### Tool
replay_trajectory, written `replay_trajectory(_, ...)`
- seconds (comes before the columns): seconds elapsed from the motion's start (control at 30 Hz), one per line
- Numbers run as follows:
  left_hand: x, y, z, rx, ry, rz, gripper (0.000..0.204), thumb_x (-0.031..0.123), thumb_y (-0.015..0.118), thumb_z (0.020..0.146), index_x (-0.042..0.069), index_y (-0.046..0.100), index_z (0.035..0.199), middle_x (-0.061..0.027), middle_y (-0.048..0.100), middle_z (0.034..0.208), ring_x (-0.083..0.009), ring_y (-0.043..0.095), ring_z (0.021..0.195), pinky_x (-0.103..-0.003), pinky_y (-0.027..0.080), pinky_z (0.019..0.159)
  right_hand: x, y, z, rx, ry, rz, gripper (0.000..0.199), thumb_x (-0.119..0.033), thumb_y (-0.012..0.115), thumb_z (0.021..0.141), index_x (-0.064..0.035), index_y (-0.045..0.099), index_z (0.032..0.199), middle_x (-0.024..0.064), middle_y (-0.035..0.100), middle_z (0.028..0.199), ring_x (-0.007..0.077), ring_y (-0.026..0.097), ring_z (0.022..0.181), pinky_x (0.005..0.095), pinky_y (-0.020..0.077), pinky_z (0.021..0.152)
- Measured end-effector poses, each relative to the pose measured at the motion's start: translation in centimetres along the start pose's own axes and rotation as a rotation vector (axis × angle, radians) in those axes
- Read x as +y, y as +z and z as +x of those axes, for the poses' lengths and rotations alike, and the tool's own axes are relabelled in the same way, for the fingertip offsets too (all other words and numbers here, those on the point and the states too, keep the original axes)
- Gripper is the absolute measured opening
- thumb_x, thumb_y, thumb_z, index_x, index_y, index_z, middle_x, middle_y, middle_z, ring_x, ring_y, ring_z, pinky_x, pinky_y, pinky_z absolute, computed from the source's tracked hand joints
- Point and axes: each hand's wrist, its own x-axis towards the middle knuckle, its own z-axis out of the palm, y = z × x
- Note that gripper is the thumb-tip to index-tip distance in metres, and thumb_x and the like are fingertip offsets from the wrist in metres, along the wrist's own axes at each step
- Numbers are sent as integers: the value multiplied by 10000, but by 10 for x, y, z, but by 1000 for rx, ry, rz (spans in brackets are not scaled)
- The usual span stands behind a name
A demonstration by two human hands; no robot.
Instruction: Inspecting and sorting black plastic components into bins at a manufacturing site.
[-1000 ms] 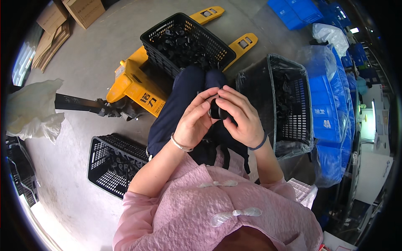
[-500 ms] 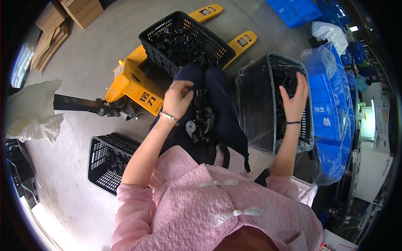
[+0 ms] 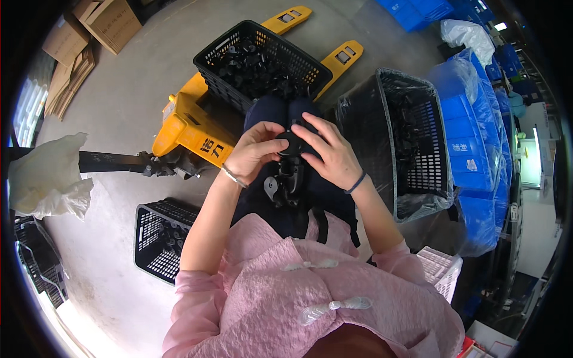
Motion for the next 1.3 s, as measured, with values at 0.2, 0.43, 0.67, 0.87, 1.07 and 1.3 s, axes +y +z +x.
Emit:
replay_trajectory(0.2, 20, 6, -16, -118, -148, -424, 293, 287, 508, 867, 19, 542, 980, -63, 570, 740, -141, 572, 621, -271, 488, 609, 6, -14, 12, -28, 157, 368, 335, -59, 648, 703, -68, 551, 1024, 70, 541, 968, 224, 549, 872, 310, 449, 732)
replay_trajectory(0.43, 23, 19, -24, -123, 56, -340, 320, 274, 408, 914, -5, 511, 1033, -78, 578, 751, -150, 579, 629, -292, 510, 633, 13, -1, -1, -142, 442, 1119, 255, -161, 498, 880, 19, 504, 1059, 56, 556, 952, 110, 536, 845, 228, 439, 699)
replay_trajectory(0.67, 32, 30, -30, -78, 165, -261, 297, 185, 499, 880, -12, 474, 1101, -63, 569, 774, -111, 573, 623, -235, 506, 591, 1, 3, -8, -98, 679, 1667, 357, -303, 393, 917, 0, 512, 1064, 65, 559, 802, 113, 509, 649, 239, 419, 599)
replay_trajectory(0.87, 26, 26, -25, -90, 136, -209, 277, 190, 457, 899, 15, 478, 1113, -53, 573, 792, -107, 556, 619, -246, 478, 595, -8, -4, -8, -60, 967, 1822, 323, -283, 351, 930, -9, 507, 1005, 71, 548, 755, 128, 476, 576, 261, 386, 557)
replay_trajectory(1.07, 19, 24, -25, -114, 122, -293, 278, 224, 430, 910, 28, 497, 1096, -40, 576, 801, -99, 554, 643, -241, 475, 613, -24, -11, 0, -59, 818, 1588, 355, -272, 391, 918, 4, 510, 1105, 63, 554, 764, 106, 506, 623, 226, 414, 561)
replay_trajectory(1.3, 14, 22, -23, -151, 140, -377, 304, 202, 409, 919, -8, 482, 1127, -50, 578, 805, -105, 572, 654, -237, 500, 633, -28, -15, 2, -46, 779, 1447, 359, -256, 434, 905, 7, 494, 1141, 43, 546, 797, 98, 511, 656, 211, 412, 564)
